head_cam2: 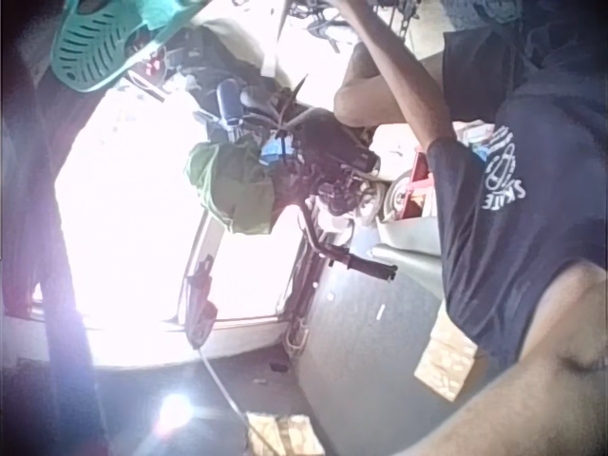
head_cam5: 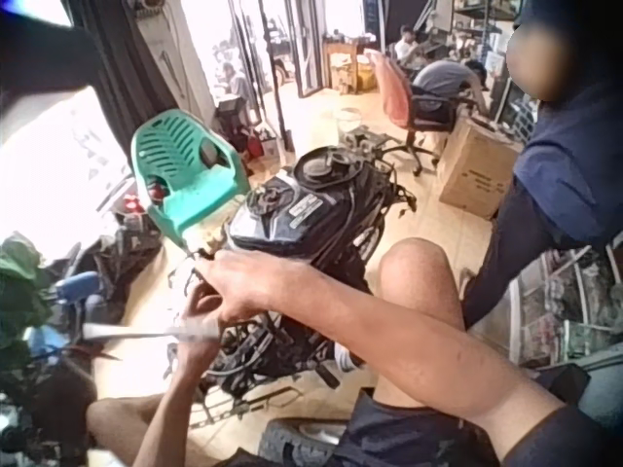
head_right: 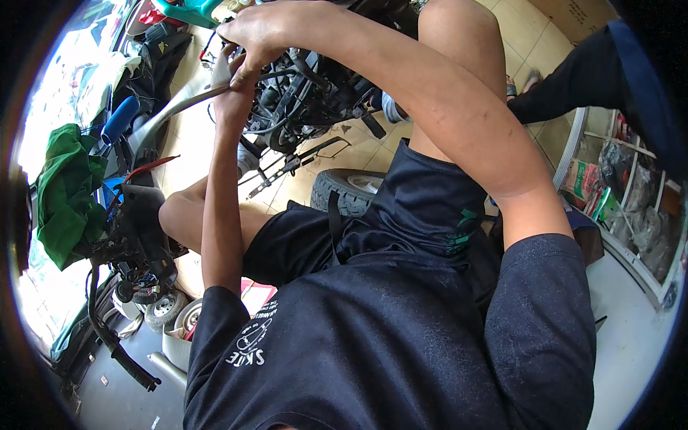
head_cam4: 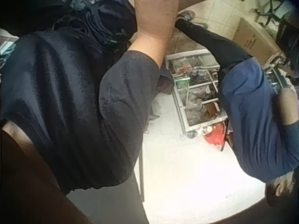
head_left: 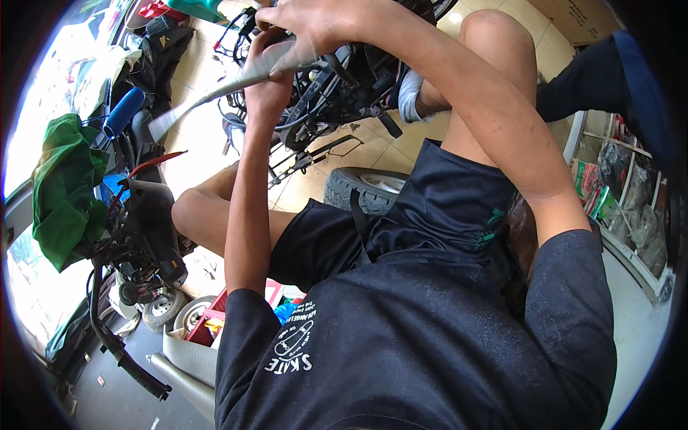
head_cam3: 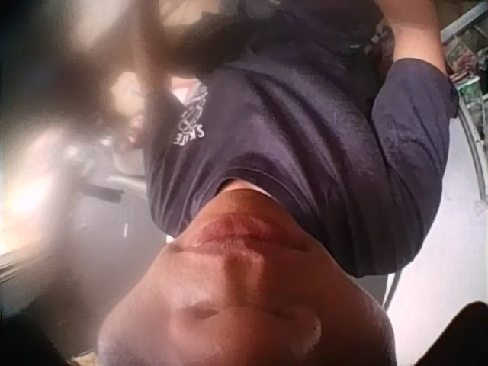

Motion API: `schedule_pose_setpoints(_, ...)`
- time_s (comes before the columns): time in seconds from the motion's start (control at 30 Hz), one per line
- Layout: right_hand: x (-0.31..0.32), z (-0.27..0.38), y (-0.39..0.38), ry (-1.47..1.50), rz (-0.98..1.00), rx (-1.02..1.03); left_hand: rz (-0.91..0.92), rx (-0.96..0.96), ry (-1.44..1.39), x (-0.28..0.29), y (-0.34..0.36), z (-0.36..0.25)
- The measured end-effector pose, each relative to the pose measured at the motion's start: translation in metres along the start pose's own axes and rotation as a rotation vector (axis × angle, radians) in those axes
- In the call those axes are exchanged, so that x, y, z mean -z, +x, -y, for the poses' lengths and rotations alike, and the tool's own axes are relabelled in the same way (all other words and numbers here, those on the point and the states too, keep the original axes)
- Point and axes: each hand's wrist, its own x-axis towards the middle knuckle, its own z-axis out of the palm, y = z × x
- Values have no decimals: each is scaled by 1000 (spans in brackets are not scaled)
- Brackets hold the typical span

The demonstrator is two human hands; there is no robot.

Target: The recorder is using a T-handle wrench to adjust or repair components on the engine and frame of a motorcycle.

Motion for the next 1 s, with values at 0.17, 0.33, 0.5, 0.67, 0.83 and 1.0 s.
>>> schedule_pose_setpoints(0.17, -43, -15, 21, 75, -287, 244, -14, -12, 189, -1, 1, -3)
schedule_pose_setpoints(0.33, -33, 12, 18, 198, 2, 267, 16, -37, 219, 5, -7, 8)
schedule_pose_setpoints(0.5, -25, 26, -1, 277, -8, 207, -59, 112, 323, 1, -9, 5)
schedule_pose_setpoints(0.67, -46, 1, 26, 191, -101, 334, -121, 81, 354, -7, 0, 10)
schedule_pose_setpoints(0.83, -8, 7, 20, 44, -53, 8, -112, 176, 48, -5, 9, 4)
schedule_pose_setpoints(1.0, -12, -16, 14, 74, -262, 201, -29, 45, 121, -11, 11, 2)
